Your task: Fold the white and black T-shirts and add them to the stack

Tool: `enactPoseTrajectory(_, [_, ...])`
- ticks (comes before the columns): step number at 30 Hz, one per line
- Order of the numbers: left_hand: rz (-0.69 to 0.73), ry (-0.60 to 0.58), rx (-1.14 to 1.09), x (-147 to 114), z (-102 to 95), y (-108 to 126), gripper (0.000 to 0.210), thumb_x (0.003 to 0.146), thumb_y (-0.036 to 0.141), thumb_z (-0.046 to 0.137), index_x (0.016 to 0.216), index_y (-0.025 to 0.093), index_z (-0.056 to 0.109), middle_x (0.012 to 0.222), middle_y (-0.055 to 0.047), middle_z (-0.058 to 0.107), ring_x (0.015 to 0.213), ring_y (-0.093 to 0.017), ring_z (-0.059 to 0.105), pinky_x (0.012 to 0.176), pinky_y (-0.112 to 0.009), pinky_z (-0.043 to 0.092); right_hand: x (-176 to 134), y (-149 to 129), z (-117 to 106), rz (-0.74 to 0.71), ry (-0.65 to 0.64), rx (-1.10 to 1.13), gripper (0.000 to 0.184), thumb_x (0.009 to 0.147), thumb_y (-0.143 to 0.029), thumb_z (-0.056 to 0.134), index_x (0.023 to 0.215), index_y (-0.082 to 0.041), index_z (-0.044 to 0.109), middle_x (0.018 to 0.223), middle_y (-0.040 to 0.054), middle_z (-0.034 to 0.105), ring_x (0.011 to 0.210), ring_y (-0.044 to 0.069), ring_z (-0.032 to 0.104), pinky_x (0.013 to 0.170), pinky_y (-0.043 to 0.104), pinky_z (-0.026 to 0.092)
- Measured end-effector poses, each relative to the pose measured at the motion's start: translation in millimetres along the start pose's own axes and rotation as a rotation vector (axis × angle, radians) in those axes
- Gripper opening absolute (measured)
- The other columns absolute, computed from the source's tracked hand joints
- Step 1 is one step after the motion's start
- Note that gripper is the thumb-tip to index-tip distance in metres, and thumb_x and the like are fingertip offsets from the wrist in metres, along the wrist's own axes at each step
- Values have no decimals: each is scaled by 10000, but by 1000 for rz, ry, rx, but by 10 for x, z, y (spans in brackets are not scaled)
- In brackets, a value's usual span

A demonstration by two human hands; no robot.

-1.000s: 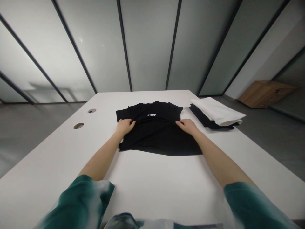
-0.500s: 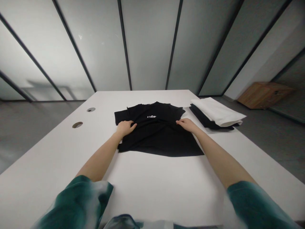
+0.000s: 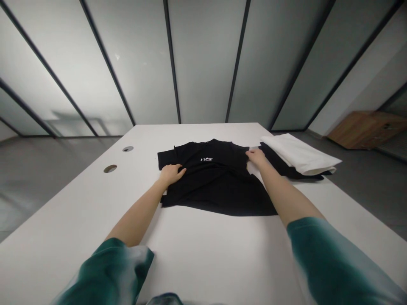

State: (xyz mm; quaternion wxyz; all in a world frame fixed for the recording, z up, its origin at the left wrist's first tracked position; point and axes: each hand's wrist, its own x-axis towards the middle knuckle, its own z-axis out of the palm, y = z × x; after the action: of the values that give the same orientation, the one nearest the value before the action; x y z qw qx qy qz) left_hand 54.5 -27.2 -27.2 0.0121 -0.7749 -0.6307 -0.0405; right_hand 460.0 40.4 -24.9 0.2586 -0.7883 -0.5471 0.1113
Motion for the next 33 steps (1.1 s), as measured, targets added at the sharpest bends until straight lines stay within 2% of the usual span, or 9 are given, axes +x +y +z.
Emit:
enactPoseTrajectory(2, [0,1,-7,3,7,-4,559,978,552,357,1278,198,667,1139,-113,745,1100,-293,680,945,-368,495,-22,64,-17,62,121,-24,319,844,-257,535,1023,-126,764,1049,163,743,1049,308,677,875,345,504])
enactPoseTrajectory(4, [2,2,-11,7,13,-6,558,975,553,362,1279,198,667,1140,-117,744,1097,-299,680,938,-372,498,-48,155,-33,114,164,-70,329,826,-281,554,1050,-138,748,1066,178,728,1067,329,666,892,389,502])
enactPoseTrajectory(10, [-9,1,-11,9,8,1,554,971,554,369,1284,201,660,1146,-115,741,1091,-291,681,924,-361,498,-21,343,-39,215,80,-141,604,760,-326,653,1313,-103,558,1164,238,650,1130,377,616,965,540,452])
enactPoseTrajectory(15, [-11,6,1,5,5,4,549,972,551,370,1283,205,661,1142,-110,743,1087,-286,683,920,-356,500,57,310,-30,121,8,-117,586,858,-358,572,1408,-160,526,1293,225,593,1202,374,567,967,520,462])
enactPoseTrajectory(20, [-1,4,5,3,20,-16,560,976,550,362,1282,191,664,1121,-122,747,1076,-298,688,922,-371,503,-5,227,53,-64,-60,-281,497,899,-301,491,1380,-242,600,1494,156,461,1305,368,472,1062,544,381])
enactPoseTrajectory(23, [4,4,6,5,28,-23,563,979,552,356,1278,191,666,1110,-123,750,1070,-300,691,922,-376,503,-84,185,103,-100,-41,-360,487,912,-262,418,1338,-161,632,1433,189,525,1271,369,493,1047,548,375])
enactPoseTrajectory(27, [-1,10,-9,10,35,-21,556,974,558,372,1283,199,664,1132,-118,745,1087,-298,684,937,-375,498,-141,126,118,-69,40,-437,483,927,-326,401,1180,-39,695,1242,272,624,1198,398,529,991,553,398])
enactPoseTrajectory(30, [-9,8,-26,9,30,-15,555,972,554,381,1287,194,662,1134,-124,743,1093,-305,680,946,-384,494,-124,107,108,-10,97,-369,521,941,-363,385,1202,-10,664,1230,293,615,1172,396,545,957,536,432])
enactPoseTrajectory(33, [-14,4,-33,0,16,-5,545,971,551,384,1282,203,665,1140,-118,742,1095,-301,678,950,-381,492,-71,124,88,105,156,-300,532,906,-370,471,1262,-5,621,1278,310,573,1177,401,544,935,522,464])
